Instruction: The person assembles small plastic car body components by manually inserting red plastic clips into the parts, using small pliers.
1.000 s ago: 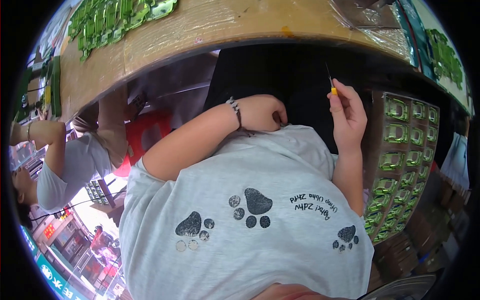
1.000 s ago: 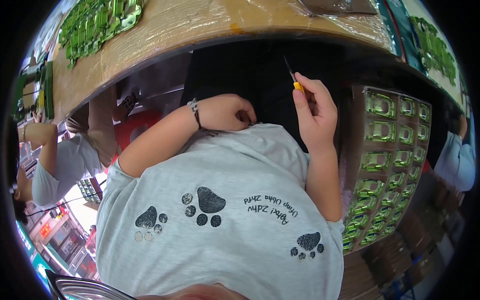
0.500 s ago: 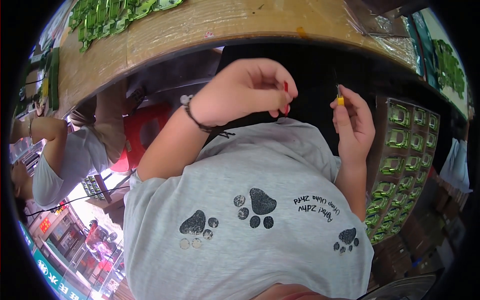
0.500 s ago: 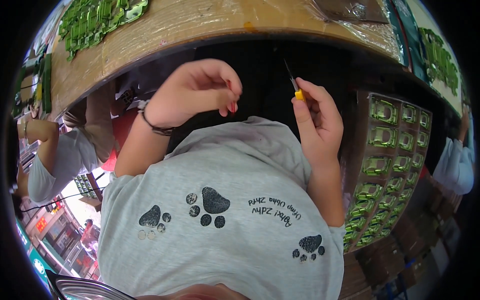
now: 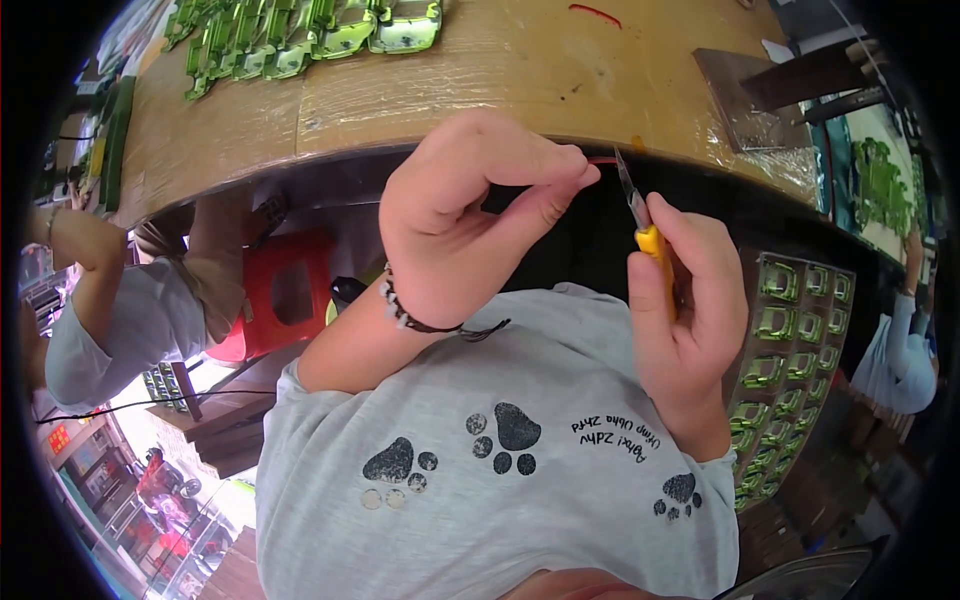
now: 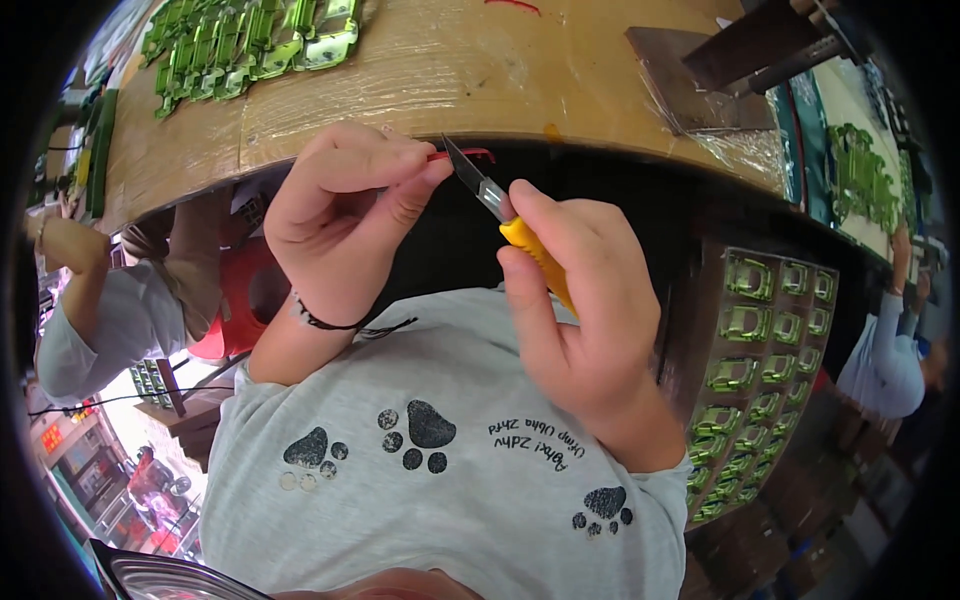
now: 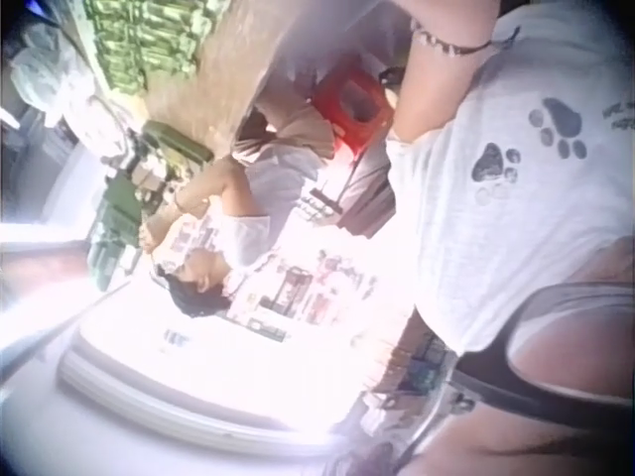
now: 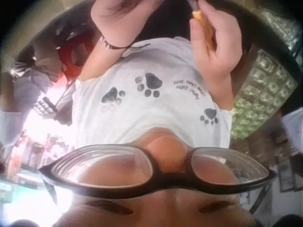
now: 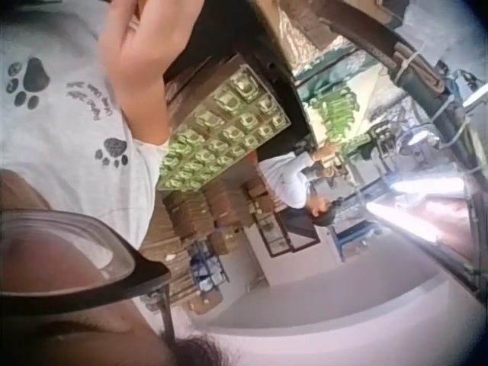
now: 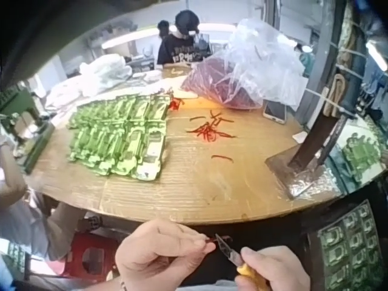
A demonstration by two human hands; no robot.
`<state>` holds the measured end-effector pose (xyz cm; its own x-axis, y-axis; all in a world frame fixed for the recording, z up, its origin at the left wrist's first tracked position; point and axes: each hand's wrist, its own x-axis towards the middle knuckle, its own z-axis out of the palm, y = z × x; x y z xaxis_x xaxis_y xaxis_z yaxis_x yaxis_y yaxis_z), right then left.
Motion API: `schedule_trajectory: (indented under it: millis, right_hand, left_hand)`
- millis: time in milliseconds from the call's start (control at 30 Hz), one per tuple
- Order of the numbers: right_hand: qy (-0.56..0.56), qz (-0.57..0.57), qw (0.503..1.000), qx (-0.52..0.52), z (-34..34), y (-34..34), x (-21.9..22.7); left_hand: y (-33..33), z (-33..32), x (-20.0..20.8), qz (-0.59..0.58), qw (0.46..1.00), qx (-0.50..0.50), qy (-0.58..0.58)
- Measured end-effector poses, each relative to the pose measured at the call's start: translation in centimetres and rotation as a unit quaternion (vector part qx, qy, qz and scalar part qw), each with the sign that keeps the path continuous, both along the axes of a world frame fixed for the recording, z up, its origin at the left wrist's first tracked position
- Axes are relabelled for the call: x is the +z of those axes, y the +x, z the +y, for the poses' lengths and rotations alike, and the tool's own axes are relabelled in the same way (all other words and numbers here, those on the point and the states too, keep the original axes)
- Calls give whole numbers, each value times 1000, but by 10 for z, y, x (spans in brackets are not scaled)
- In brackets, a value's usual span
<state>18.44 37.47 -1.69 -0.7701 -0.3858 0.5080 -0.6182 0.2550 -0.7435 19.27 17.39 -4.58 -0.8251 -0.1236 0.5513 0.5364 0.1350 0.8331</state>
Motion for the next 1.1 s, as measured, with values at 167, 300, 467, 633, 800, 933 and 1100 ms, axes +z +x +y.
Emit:
schedule_trajectory:
  millis: [167, 300, 467, 633, 800, 933, 1100]
  right_hand:
    - [6, 8, 999, -32, -23, -11, -12]
    - [74, 12, 997, -36, -34, -22, -23]
    - [59, -115, 990, -56, -36, -20, -26]
    - [94, -99, 989, -52, -30, -26, -16]
    - [117, -79, 988, -61, -24, -30, -18]
    - [92, -58, 993, -51, -26, -31, -24]
    - [120, -79, 988, -51, -25, -31, -22]
  left_hand:
    - [-27, 12, -19, 23, 991, 81, 106]
    - [-45, 2, -35, 48, 976, 186, -104]
    - [-52, -11, -39, 93, 906, 264, -317]
    - [-51, -12, -40, 111, 908, 253, -316]
    - [-52, -9, -40, 108, 915, 248, -298]
    - [-52, -7, -38, 100, 918, 241, -298]
    - [-52, -10, -40, 111, 919, 223, -307]
